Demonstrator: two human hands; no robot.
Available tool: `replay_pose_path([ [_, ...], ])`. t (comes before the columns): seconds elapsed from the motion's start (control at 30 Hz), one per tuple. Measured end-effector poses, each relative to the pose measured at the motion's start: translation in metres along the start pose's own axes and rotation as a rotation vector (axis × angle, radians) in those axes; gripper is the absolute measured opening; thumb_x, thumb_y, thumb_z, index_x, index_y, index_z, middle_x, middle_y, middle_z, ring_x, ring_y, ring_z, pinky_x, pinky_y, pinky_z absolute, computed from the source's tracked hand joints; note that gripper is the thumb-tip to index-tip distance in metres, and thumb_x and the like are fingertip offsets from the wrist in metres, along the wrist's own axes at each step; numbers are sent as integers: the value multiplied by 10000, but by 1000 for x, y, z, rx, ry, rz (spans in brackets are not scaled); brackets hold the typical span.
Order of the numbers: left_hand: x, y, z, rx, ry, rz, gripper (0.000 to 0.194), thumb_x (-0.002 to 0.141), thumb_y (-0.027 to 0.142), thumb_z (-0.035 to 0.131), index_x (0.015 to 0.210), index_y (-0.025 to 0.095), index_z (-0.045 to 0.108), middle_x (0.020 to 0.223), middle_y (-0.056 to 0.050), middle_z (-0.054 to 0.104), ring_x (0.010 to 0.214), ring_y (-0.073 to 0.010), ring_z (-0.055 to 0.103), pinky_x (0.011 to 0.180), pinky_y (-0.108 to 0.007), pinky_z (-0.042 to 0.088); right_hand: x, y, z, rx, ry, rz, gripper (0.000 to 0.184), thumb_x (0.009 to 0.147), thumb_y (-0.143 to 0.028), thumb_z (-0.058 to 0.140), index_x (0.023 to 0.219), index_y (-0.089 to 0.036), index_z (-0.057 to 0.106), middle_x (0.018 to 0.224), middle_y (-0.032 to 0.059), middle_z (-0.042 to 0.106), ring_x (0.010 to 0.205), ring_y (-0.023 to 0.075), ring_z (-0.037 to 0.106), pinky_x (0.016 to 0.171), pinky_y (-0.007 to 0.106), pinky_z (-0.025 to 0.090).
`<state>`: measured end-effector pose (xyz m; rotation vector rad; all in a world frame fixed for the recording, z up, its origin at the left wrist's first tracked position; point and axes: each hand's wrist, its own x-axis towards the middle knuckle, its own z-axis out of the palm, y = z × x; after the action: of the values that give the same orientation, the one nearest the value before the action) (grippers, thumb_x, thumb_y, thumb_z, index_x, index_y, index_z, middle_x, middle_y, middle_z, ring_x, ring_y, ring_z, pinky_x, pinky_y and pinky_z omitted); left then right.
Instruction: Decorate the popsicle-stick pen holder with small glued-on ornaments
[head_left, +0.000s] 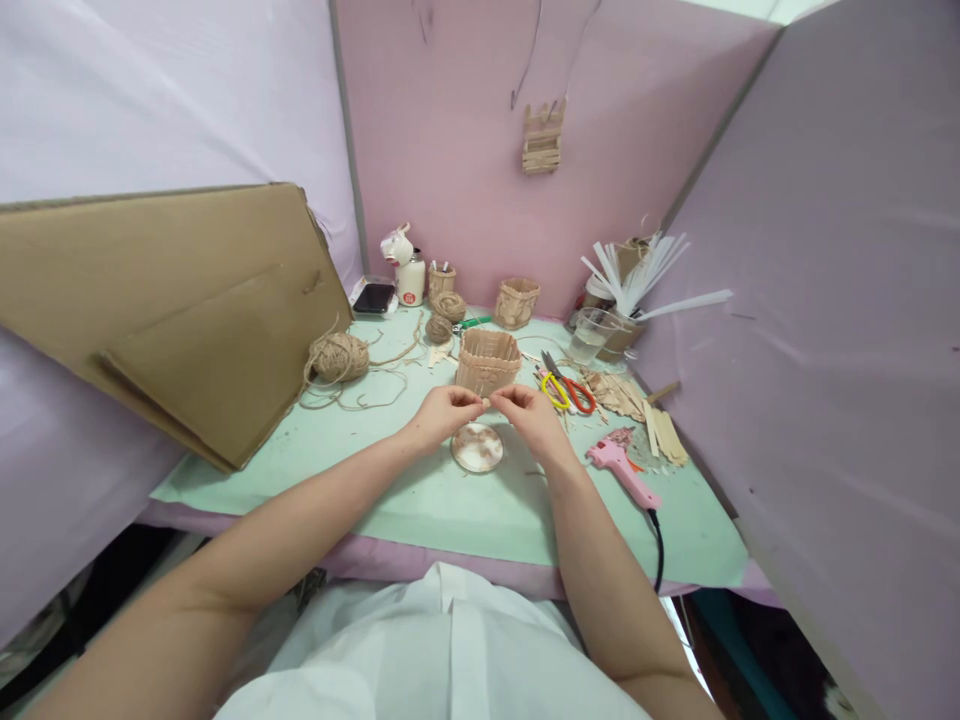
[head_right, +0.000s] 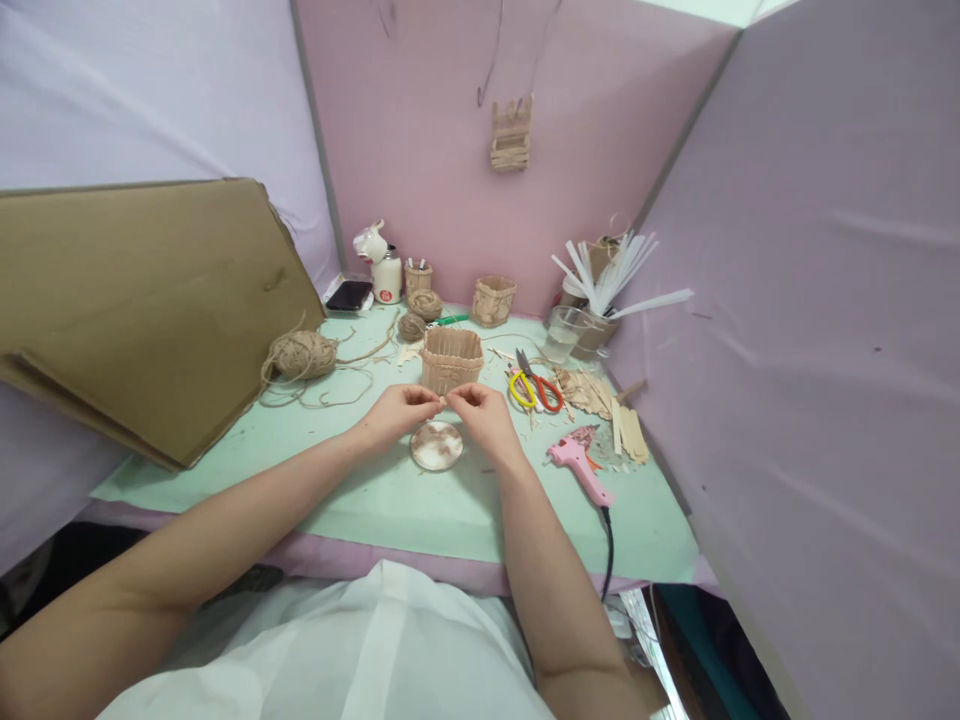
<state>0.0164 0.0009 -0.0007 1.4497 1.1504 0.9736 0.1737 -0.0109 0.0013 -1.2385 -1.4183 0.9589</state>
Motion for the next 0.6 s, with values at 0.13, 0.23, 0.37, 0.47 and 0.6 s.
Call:
replay_pose_path([
  [0.13,0,-1,0,66,-7,27,270,655,380,672,714,117,681,642,-25,630,585,-116,513,563,-239,371,0,2,-1,-2,-38,-1,147,684,-318,632,706,-174,656,696,1,646,655,131,549,648,249,407],
  [0.23,0,-2,-1,76,-24,58,251,659,359,660,715,115,684,674,-36,651,615,-127,536,595,-246,391,0,2,-1,-14,-51,1,145,692,-313,616,690,-171,648,685,-7,631,638,120,532,632,240,395],
  [0.37,2,-4,-2,97,-30,108,239,660,353,652,716,124,690,698,-42,671,644,-141,559,620,-254,413,-1,0,-2,-39,-69,9,173,704,-336,596,698,-169,642,672,-8,615,623,118,510,614,232,389],
  [0.47,3,-6,-2,125,-28,154,223,667,347,641,716,136,695,712,-46,681,672,-155,574,643,-264,427,0,2,-1,-50,-88,8,185,716,-351,581,706,-173,633,658,-14,600,608,114,493,609,230,389],
  [0.6,4,-6,-2,119,-27,177,204,665,328,635,722,143,698,727,-48,688,687,-159,587,669,-268,439,0,6,0,-50,-102,-27,170,732,-343,559,712,-185,618,671,-23,591,609,108,483,615,226,388],
])
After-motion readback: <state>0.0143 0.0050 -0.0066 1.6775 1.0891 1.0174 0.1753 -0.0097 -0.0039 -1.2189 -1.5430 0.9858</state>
